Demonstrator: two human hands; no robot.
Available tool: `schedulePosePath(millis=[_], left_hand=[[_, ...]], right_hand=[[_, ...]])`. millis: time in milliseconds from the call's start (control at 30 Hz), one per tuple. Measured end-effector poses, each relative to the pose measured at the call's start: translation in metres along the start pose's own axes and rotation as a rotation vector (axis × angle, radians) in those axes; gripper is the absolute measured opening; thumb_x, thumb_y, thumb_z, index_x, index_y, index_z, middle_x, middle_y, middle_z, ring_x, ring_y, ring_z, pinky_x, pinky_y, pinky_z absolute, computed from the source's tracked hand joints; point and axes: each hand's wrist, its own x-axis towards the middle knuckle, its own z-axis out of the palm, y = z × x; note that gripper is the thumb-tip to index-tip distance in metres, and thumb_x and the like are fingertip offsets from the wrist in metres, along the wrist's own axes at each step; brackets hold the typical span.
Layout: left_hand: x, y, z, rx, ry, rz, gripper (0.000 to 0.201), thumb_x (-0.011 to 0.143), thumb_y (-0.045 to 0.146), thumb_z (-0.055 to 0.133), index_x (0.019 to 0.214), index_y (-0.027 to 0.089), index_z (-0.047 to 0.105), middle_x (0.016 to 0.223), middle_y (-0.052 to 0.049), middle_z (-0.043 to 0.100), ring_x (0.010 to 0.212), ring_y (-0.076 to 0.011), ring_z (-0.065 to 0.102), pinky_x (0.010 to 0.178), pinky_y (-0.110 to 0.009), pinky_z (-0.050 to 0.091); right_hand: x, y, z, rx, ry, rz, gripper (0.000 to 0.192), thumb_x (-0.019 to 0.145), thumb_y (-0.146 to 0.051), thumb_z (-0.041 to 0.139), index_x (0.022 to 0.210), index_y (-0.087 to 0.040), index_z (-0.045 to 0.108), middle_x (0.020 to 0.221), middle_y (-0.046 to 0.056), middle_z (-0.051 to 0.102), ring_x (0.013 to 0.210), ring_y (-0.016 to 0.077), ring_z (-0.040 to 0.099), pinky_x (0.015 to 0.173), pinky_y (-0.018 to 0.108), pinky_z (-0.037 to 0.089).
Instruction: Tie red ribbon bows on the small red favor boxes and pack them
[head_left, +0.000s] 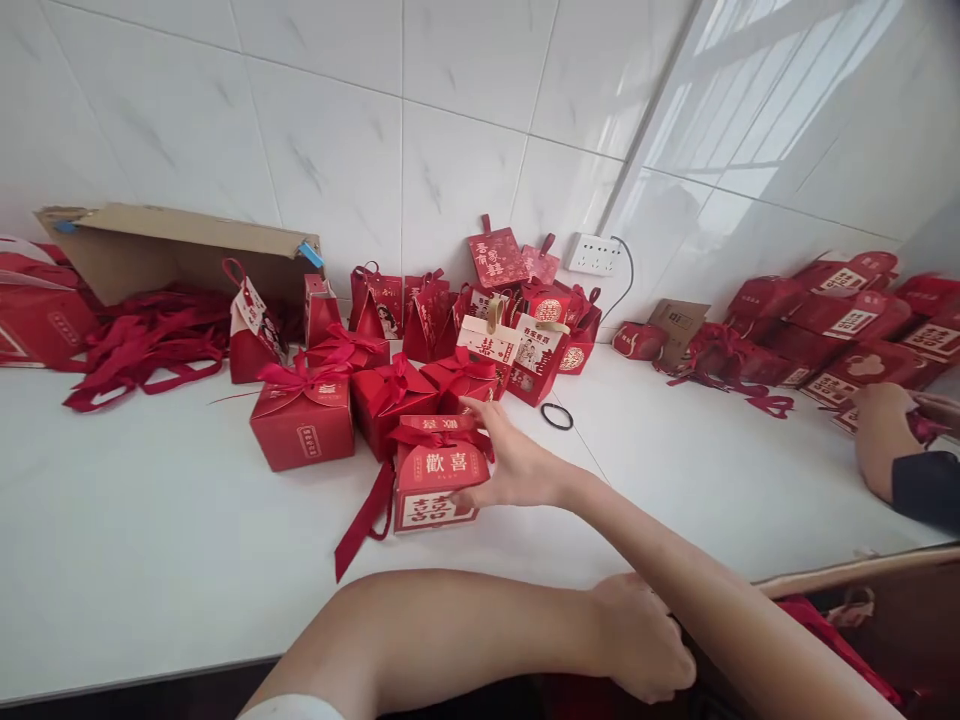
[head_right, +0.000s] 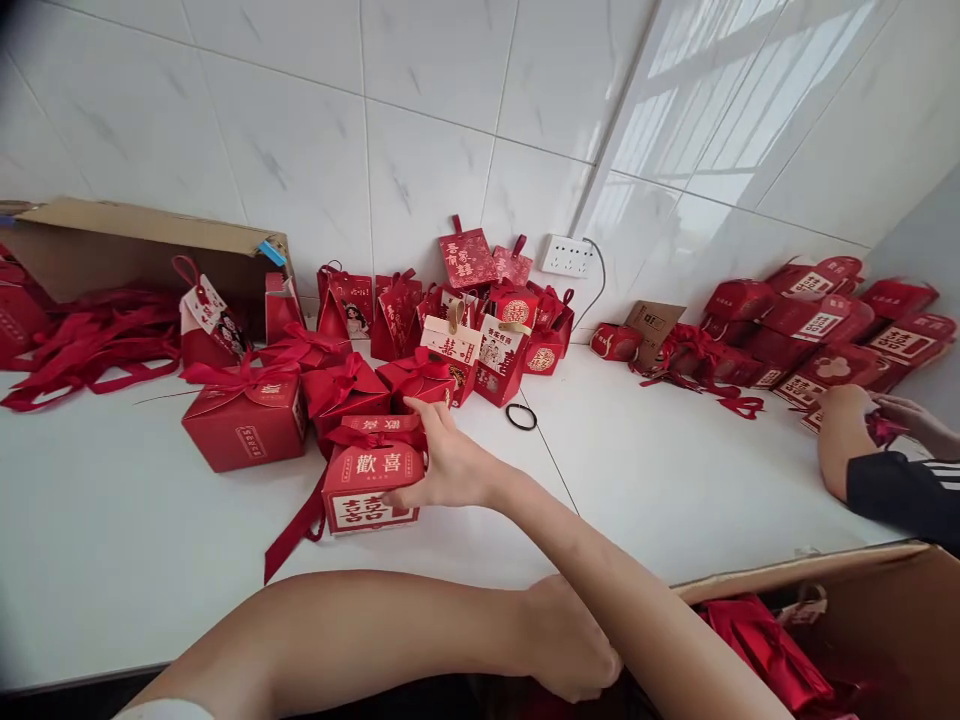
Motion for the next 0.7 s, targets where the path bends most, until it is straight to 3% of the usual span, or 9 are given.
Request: schedulePosePath(millis=[100, 167, 233, 300, 333, 433, 467, 567, 700], left_hand=[[-0.003, 0.009, -0.011, -0.073, 0.022, 0.124, 0.017, 0.068, 0.031, 0.064, 0.052, 0.026, 0.062, 0.077, -0.005, 0.072, 0.073, -0.0221, 0.062, 0.068, -0.044, 0.042], [-0.015, 0.017, -0.031, -0.113, 0.046, 0.213, 0.018, 0.068, 0.03, 0.065, 0.051, 0.026, 0.06, 0.071, -0.004, 0.071, 0.064, -0.0199, 0.06, 0.065, -0.043, 0.043], [-0.037, 0.021, -0.061, -0.136, 0.257, 0.336, 0.02, 0.079, 0.019, 0.054, 0.063, 0.028, 0.063, 0.077, 0.0, 0.07, 0.069, -0.0147, 0.059, 0.065, -0.035, 0.044], [-0.063, 0.013, -0.091, -0.163, 0.421, 0.3, 0.024, 0.086, 0.021, 0.045, 0.072, 0.028, 0.063, 0.087, 0.0, 0.069, 0.079, -0.0145, 0.059, 0.07, -0.032, 0.045], [-0.076, 0.004, -0.103, -0.197, 0.502, 0.247, 0.022, 0.087, 0.025, 0.043, 0.075, 0.026, 0.062, 0.091, -0.001, 0.068, 0.085, -0.0153, 0.059, 0.075, -0.032, 0.046], [-0.104, -0.031, -0.12, -0.315, 0.751, -0.204, 0.02, 0.086, 0.023, 0.039, 0.087, 0.019, 0.059, 0.094, -0.007, 0.062, 0.096, -0.0181, 0.056, 0.09, -0.034, 0.044], [-0.11, -0.042, -0.119, -0.355, 0.756, -0.364, 0.02, 0.087, 0.023, 0.039, 0.095, 0.017, 0.057, 0.102, -0.01, 0.059, 0.104, -0.0196, 0.052, 0.093, -0.036, 0.042], [-0.12, -0.06, -0.113, -0.529, 0.562, -0.636, 0.025, 0.089, 0.036, 0.04, 0.102, 0.018, 0.053, 0.114, -0.01, 0.052, 0.112, -0.0216, 0.048, 0.095, -0.039, 0.043], [-0.132, -0.058, -0.108, -0.694, 0.363, -0.814, 0.038, 0.087, 0.051, 0.042, 0.108, 0.02, 0.048, 0.118, -0.009, 0.049, 0.103, -0.0216, 0.055, 0.083, -0.037, 0.051]], right_hand=[[-0.029, 0.003, -0.008, -0.011, 0.028, 0.019, 0.103, 0.059, -0.029, 0.077, 0.141, -0.026, 0.014, 0.129, 0.013, 0.035, 0.112, 0.026, 0.05, 0.091, 0.042, 0.048], [-0.059, 0.005, -0.02, -0.07, 0.047, 0.075, 0.102, 0.061, -0.028, 0.076, 0.141, -0.028, 0.013, 0.129, 0.012, 0.035, 0.108, 0.0255, 0.052, 0.088, 0.041, 0.05], [-0.091, 0.007, -0.033, -0.131, 0.061, 0.147, 0.099, 0.063, -0.028, 0.074, 0.142, -0.028, 0.014, 0.13, 0.012, 0.035, 0.109, 0.0263, 0.052, 0.088, 0.041, 0.05], [-0.121, 0.007, -0.043, -0.147, 0.061, 0.218, 0.093, 0.067, -0.029, 0.071, 0.142, -0.028, 0.015, 0.133, 0.013, 0.034, 0.113, 0.0276, 0.051, 0.091, 0.041, 0.048], [-0.134, 0.007, -0.046, -0.129, 0.059, 0.253, 0.093, 0.068, -0.03, 0.071, 0.142, -0.027, 0.015, 0.135, 0.014, 0.033, 0.114, 0.0284, 0.05, 0.092, 0.042, 0.047], [-0.159, 0.009, -0.052, 0.044, 0.082, 0.354, 0.093, 0.071, -0.043, 0.069, 0.143, -0.025, 0.011, 0.139, 0.016, 0.032, 0.115, 0.0294, 0.05, 0.091, 0.042, 0.047], [-0.162, 0.01, -0.053, 0.114, 0.115, 0.388, 0.089, 0.074, -0.049, 0.064, 0.142, -0.025, 0.013, 0.138, 0.016, 0.034, 0.111, 0.0278, 0.054, 0.087, 0.041, 0.049], [-0.165, 0.017, -0.054, 0.239, 0.25, 0.49, 0.06, 0.086, -0.059, 0.042, 0.132, -0.023, 0.031, 0.117, 0.012, 0.052, 0.078, 0.0171, 0.061, 0.069, 0.033, 0.05], [-0.163, 0.02, -0.054, 0.313, 0.257, 0.525, 0.048, 0.086, -0.061, 0.039, 0.106, -0.019, 0.051, 0.072, 0.0, 0.057, 0.049, 0.0082, 0.045, 0.049, 0.024, 0.037]])
